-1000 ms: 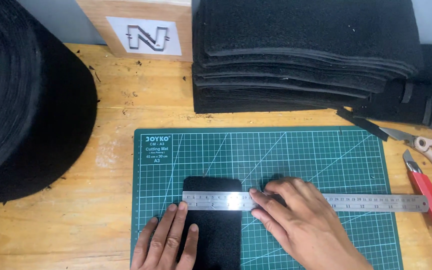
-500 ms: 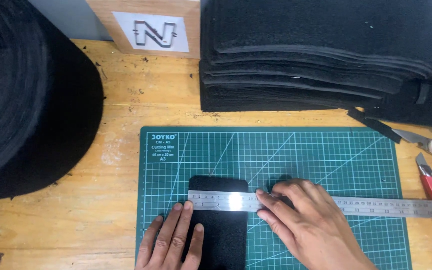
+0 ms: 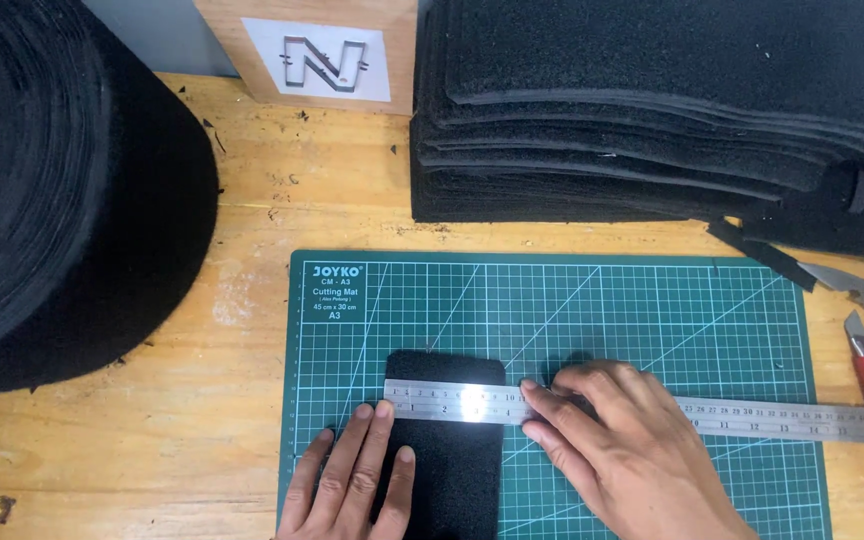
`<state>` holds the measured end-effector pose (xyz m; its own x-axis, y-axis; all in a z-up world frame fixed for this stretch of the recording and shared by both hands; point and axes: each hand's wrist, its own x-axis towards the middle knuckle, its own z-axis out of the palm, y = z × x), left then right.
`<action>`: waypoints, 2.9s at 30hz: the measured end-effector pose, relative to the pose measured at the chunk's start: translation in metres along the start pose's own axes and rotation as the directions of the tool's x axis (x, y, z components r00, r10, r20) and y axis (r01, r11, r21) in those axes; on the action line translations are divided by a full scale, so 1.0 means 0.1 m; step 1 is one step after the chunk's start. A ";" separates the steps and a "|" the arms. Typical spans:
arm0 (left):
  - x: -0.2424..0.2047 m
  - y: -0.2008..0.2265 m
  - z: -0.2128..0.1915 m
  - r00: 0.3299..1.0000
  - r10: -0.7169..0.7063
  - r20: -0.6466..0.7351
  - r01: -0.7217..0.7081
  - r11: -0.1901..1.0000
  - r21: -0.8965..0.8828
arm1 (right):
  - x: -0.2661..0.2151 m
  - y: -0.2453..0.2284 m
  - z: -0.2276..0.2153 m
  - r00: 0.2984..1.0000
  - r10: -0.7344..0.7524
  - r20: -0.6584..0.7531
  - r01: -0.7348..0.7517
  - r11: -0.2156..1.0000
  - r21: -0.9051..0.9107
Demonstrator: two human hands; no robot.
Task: The person measures a piece of black fabric using a metal ruler on a green cutting mat. They repeatedly align the ruler, adjust the fabric, and check dimensions before moving the fabric aside and picking up another piece to repeat the process.
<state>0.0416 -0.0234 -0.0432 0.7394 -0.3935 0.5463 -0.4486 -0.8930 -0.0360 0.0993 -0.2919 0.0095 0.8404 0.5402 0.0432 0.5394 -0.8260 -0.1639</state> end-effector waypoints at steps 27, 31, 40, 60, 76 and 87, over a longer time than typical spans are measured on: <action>0.00 -0.04 -0.25 0.980 0.020 0.196 -0.006 0.997 -0.073 | -0.04 0.04 0.14 0.999 -0.008 -0.033 0.006 0.998 -0.056; -0.03 -0.04 -0.24 0.979 0.016 0.203 0.001 0.996 -0.084 | -0.07 0.04 0.18 0.999 0.034 -0.015 -0.035 0.998 -0.058; -0.11 -0.03 -0.23 0.967 0.018 0.255 0.024 0.986 -0.163 | -0.04 0.02 0.17 0.998 0.021 -0.059 -0.025 0.997 -0.069; -0.10 0.07 -0.31 0.952 -0.048 0.301 0.121 0.966 -0.230 | 0.10 0.01 -0.08 0.999 -0.030 0.030 0.019 0.948 0.319; 0.49 -0.20 -0.30 0.965 -0.029 0.259 0.036 0.999 -0.022 | -0.09 -0.05 -0.41 0.949 -0.061 -0.308 0.112 0.982 0.150; -0.45 0.08 -1.10 0.992 -0.034 0.123 0.092 0.857 -0.506 | -0.52 -0.29 -0.37 0.993 -0.099 -0.057 0.107 0.980 0.168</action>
<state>-0.0504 0.0117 0.0234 0.8102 -0.3868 0.4404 -0.5709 -0.6912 0.4431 0.0419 -0.3016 0.0486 0.7845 0.6094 0.1150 0.6098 -0.7243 -0.3216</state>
